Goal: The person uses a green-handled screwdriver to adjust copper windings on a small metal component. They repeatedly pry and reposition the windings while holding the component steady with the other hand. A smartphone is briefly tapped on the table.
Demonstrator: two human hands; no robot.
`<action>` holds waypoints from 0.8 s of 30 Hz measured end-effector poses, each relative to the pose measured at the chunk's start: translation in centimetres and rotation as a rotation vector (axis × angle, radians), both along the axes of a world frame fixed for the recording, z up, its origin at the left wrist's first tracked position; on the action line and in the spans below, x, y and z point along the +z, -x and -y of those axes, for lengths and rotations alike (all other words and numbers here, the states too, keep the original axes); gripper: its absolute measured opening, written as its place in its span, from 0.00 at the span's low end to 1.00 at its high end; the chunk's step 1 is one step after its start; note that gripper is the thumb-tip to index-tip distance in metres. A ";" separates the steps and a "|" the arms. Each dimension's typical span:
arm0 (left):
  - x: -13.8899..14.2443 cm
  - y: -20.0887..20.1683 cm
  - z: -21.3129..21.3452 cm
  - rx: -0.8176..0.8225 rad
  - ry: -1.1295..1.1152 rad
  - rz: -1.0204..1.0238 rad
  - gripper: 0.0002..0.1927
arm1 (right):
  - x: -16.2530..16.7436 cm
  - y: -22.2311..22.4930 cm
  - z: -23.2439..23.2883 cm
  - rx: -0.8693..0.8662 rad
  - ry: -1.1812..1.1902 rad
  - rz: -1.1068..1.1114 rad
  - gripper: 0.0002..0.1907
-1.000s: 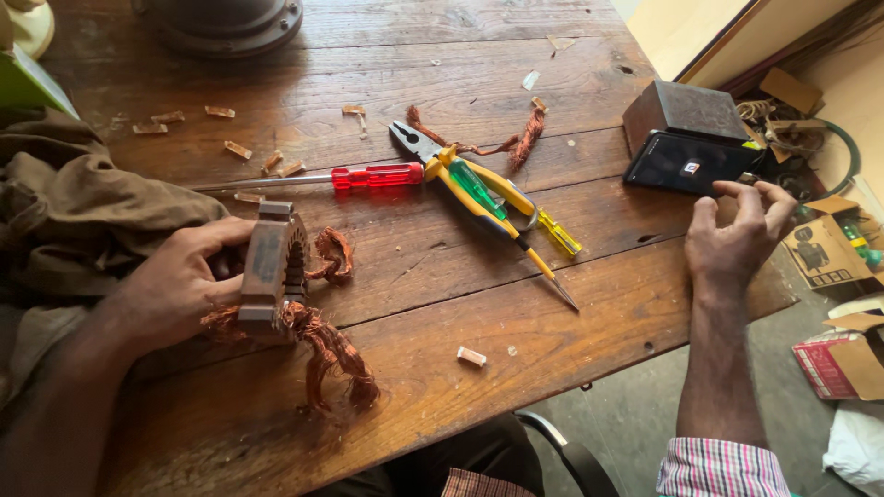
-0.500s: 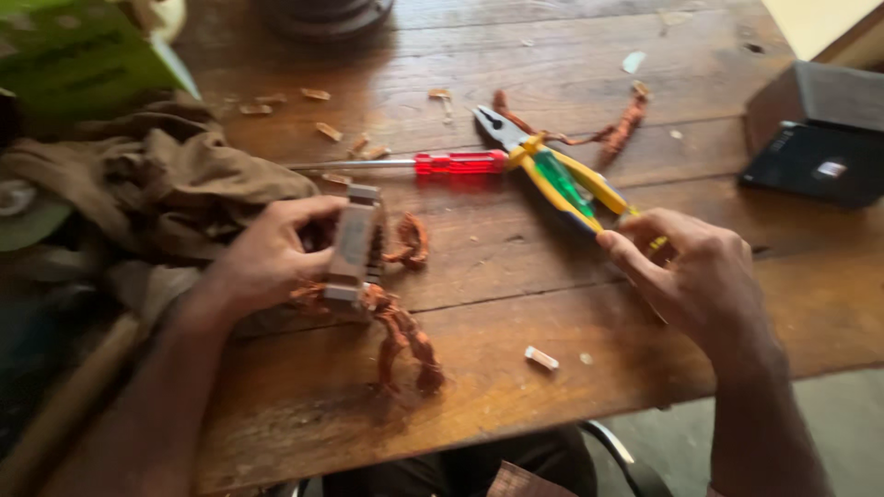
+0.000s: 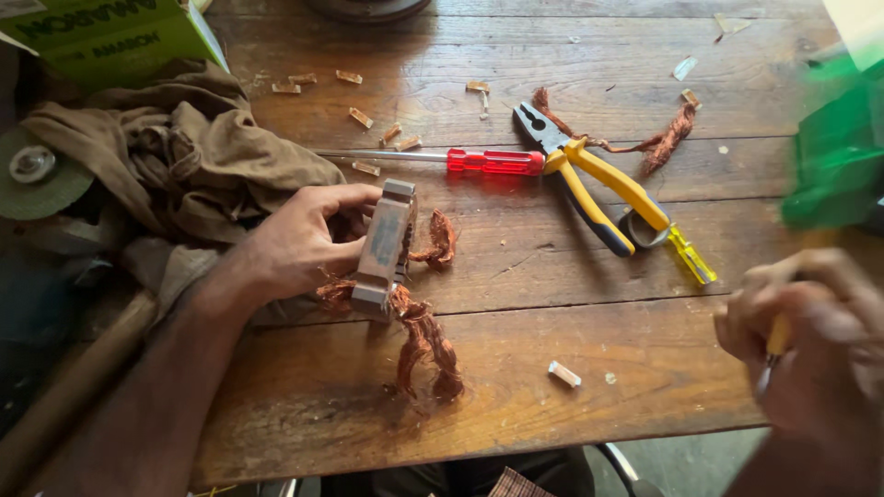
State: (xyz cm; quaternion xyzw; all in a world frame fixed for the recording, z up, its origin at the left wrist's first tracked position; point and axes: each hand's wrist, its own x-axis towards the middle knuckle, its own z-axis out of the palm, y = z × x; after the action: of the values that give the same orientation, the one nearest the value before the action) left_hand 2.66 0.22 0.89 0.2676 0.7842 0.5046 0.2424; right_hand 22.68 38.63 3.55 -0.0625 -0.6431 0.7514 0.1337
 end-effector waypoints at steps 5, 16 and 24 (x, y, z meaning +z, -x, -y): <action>1.1 -0.2 -0.9 0.070 0.198 0.051 0.29 | 0.4 4.3 4.6 0.164 -0.395 -0.303 0.06; -0.4 0.3 0.6 0.035 -0.062 0.220 0.30 | -2.2 7.8 12.6 0.272 -0.881 -0.587 0.11; -0.2 0.1 0.7 0.028 0.005 0.125 0.32 | -3.9 8.3 13.2 0.319 -0.848 -0.511 0.08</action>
State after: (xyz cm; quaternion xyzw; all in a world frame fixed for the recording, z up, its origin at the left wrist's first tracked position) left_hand 2.61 -0.46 0.73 0.2238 0.7725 0.5218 0.2845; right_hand 14.39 25.42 -0.35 0.2814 -0.8395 0.4269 0.1839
